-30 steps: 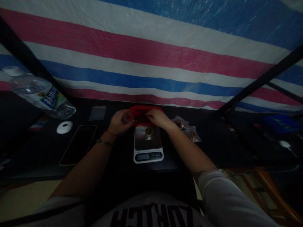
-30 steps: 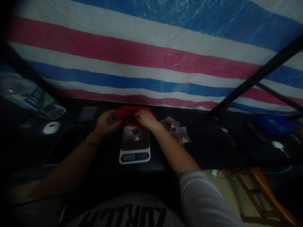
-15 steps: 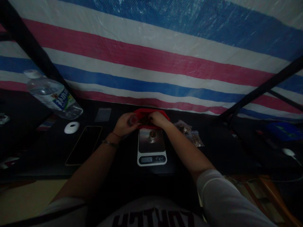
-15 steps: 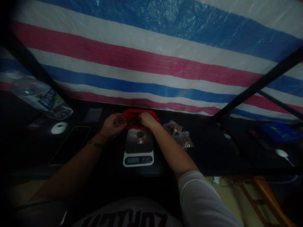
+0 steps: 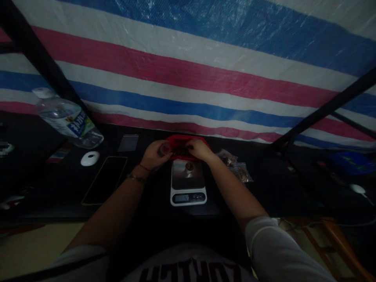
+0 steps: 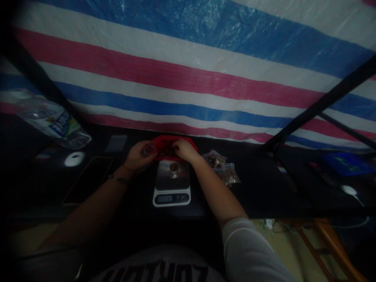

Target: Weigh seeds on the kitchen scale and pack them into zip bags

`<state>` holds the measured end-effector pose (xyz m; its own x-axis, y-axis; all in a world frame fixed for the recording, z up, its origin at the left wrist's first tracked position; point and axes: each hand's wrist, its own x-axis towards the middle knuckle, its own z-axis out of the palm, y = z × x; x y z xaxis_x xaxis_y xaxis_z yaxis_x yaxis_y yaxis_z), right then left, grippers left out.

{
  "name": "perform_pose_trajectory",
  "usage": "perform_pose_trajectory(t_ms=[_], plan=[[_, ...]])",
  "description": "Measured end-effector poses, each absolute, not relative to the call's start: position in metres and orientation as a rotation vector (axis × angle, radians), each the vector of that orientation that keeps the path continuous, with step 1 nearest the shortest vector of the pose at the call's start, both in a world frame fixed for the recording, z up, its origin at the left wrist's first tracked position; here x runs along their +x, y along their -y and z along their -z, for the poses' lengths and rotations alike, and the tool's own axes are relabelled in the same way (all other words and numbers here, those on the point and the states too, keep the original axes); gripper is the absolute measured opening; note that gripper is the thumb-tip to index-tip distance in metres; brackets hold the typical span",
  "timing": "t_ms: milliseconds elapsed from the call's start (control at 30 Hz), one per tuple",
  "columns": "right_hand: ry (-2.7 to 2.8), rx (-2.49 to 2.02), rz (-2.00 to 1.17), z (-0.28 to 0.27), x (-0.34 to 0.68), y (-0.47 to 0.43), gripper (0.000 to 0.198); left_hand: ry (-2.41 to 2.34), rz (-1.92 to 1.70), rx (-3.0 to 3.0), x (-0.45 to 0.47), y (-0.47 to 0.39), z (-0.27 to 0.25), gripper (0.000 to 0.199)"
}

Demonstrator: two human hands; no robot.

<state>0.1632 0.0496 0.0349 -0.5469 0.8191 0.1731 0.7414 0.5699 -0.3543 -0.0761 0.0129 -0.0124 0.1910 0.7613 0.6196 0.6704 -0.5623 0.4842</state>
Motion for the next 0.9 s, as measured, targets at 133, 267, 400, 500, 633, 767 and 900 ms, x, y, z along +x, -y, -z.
perform_pose_trajectory(t_ms=[133,267,400,500,633,767,900], plan=[[2.327,-1.142,-0.380,-0.044,0.178,-0.023,0.025,-1.423,-1.330,2.359,-0.077,-0.014,0.014,0.048],[2.228,-1.022,-0.407,-0.056,0.185,0.017,0.021,-1.410,-1.328,2.357,-0.076,-0.015,0.016,0.047],[2.298,-0.979,-0.403,-0.061,0.184,0.043,0.021,-1.392,-1.333,2.346,-0.075,-0.015,0.015,0.048],[2.344,-0.987,-0.377,-0.058,0.182,0.048,0.024,-1.401,-1.324,2.330,-0.076,-0.014,0.013,0.047],[2.397,-1.031,-0.402,-0.053,0.181,0.048,0.026,-1.422,-1.306,2.327,-0.077,-0.013,0.012,0.048],[2.386,-1.044,-0.425,-0.053,0.182,0.048,0.020,-1.422,-1.315,2.317,-0.077,-0.013,0.012,0.047],[2.378,-1.011,-0.458,-0.055,0.183,0.048,0.018,-1.409,-1.327,2.315,-0.076,-0.014,0.013,0.048]])
